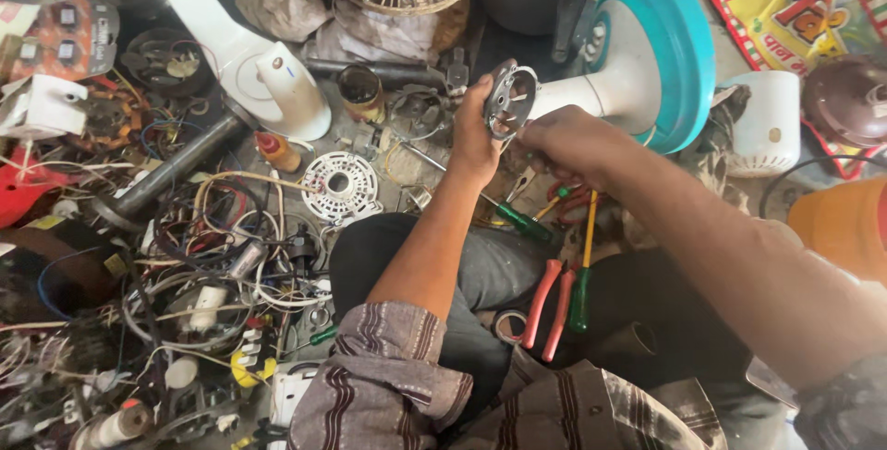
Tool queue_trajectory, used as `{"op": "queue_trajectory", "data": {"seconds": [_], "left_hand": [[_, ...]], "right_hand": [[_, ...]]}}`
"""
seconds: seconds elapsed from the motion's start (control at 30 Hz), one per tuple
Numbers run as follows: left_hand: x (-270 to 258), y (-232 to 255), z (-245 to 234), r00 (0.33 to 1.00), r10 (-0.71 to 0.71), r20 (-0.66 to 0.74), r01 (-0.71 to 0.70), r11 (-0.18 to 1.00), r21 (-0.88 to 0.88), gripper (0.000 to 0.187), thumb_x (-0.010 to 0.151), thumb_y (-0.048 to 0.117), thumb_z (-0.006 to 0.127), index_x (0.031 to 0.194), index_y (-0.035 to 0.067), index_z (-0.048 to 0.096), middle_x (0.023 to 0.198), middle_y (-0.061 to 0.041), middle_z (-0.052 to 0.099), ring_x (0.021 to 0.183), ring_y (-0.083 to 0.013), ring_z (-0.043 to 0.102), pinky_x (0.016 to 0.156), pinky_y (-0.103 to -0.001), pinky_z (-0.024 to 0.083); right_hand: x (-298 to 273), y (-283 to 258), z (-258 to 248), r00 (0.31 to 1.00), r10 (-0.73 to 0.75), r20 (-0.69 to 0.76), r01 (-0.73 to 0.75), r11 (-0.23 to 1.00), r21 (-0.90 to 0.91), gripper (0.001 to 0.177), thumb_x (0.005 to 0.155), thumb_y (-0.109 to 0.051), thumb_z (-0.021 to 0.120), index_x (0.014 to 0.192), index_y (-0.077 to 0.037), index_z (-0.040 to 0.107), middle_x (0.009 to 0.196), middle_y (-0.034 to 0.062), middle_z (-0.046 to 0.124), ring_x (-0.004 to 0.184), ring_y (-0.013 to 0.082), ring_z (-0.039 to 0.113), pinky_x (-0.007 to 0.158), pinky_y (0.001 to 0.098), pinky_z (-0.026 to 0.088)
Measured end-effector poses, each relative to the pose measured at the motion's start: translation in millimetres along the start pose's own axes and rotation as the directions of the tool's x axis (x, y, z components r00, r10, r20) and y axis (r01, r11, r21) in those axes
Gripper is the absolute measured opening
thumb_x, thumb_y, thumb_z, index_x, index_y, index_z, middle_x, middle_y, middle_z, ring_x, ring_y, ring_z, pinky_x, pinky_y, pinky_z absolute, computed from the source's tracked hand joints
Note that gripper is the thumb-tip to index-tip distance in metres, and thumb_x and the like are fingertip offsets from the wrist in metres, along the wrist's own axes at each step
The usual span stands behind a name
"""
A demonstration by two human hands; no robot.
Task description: The person sits on the floor in a cluttered workshop and repairs a small electric motor. They use a screwdriver to remove screws from the motor housing, disassemble the unit, and wipe the internal components with a cloth. The person then applies a substance from a bottle to the motor's bearings and reassembles the housing.
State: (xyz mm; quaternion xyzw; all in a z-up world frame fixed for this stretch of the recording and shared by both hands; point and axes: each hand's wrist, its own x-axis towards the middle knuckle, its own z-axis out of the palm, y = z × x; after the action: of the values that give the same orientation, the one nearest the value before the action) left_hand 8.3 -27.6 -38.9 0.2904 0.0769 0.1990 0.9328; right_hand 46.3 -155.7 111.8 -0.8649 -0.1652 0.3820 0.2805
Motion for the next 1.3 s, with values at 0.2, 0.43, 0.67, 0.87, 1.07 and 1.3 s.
{"op": "queue_trajectory", "data": {"seconds": [0.2, 0.43, 0.67, 0.87, 1.07, 1.3], "left_hand": [[-4.3, 1.6, 3.3, 0.998, 0.000, -0.066, 0.003, 0.999, 0.039, 0.040, 0.109, 0.033, 0.052, 0.128, 0.004, 0.070, 0.100, -0.003, 0.070, 0.074, -0.0074, 0.057, 0.060, -0.023, 0.043], [-4.3, 5.6, 2.8, 0.998, -0.067, -0.007, 0.065, 0.983, -0.172, 0.035, 0.099, 0.036, 0.043, 0.111, 0.009, 0.062, 0.102, -0.008, 0.069, 0.081, -0.0177, 0.072, 0.069, -0.040, 0.062], [-5.8, 5.9, 2.3, 0.989, -0.111, 0.098, 0.137, 0.937, -0.320, 0.039, 0.107, 0.035, 0.046, 0.115, 0.002, 0.065, 0.094, -0.010, 0.072, 0.069, -0.0193, 0.067, 0.069, -0.048, 0.062], [-11.6, 21.7, 17.4, 0.987, -0.114, 0.110, 0.141, 0.947, -0.290, 0.045, 0.106, 0.036, 0.043, 0.125, 0.000, 0.064, 0.098, -0.011, 0.074, 0.075, -0.0214, 0.070, 0.071, -0.045, 0.062], [-9.3, 23.1, 21.9, 0.992, -0.094, 0.080, 0.107, 0.977, -0.184, 0.045, 0.106, 0.035, 0.043, 0.127, 0.000, 0.063, 0.099, -0.012, 0.073, 0.080, -0.0226, 0.072, 0.069, -0.042, 0.061], [-13.6, 20.7, 26.1, 0.999, -0.043, -0.023, 0.045, 0.996, 0.075, 0.045, 0.104, 0.031, 0.046, 0.130, 0.000, 0.066, 0.098, -0.009, 0.072, 0.076, -0.0141, 0.069, 0.066, -0.035, 0.062]], "right_hand": [[-34.3, -14.4, 24.4, 0.872, -0.488, -0.039, 0.120, 0.292, -0.949, 0.030, 0.081, -0.018, 0.071, 0.111, -0.013, 0.071, 0.085, 0.0077, 0.074, 0.077, 0.0266, 0.074, 0.063, 0.0432, 0.057], [-64.5, -28.9, 4.6, 0.809, -0.518, -0.277, 0.307, 0.775, -0.552, 0.037, 0.092, -0.026, 0.069, 0.126, -0.009, 0.066, 0.087, 0.0226, 0.072, 0.083, 0.0429, 0.070, 0.074, 0.0529, 0.055], [-51.5, -26.1, -5.7, 0.820, -0.463, -0.337, 0.261, 0.826, -0.500, 0.030, 0.094, -0.027, 0.065, 0.120, -0.015, 0.076, 0.085, 0.0215, 0.073, 0.082, 0.0404, 0.071, 0.079, 0.0499, 0.056], [-41.8, -26.0, -6.9, 0.828, -0.458, -0.324, 0.285, 0.841, -0.460, 0.030, 0.094, -0.026, 0.064, 0.120, -0.017, 0.076, 0.085, 0.0196, 0.074, 0.081, 0.0383, 0.073, 0.080, 0.0478, 0.057], [-35.0, -22.2, -12.3, 0.868, -0.389, -0.310, 0.160, 0.809, -0.566, 0.034, 0.092, -0.030, 0.068, 0.125, -0.023, 0.076, 0.082, 0.0239, 0.072, 0.080, 0.0405, 0.071, 0.079, 0.0480, 0.056], [3.2, 4.9, -22.5, 0.992, -0.036, -0.122, 0.055, 0.986, 0.157, 0.034, 0.098, -0.029, 0.067, 0.124, -0.010, 0.077, 0.084, 0.0170, 0.074, 0.079, 0.0401, 0.048, 0.060, 0.0448, 0.041]]}}
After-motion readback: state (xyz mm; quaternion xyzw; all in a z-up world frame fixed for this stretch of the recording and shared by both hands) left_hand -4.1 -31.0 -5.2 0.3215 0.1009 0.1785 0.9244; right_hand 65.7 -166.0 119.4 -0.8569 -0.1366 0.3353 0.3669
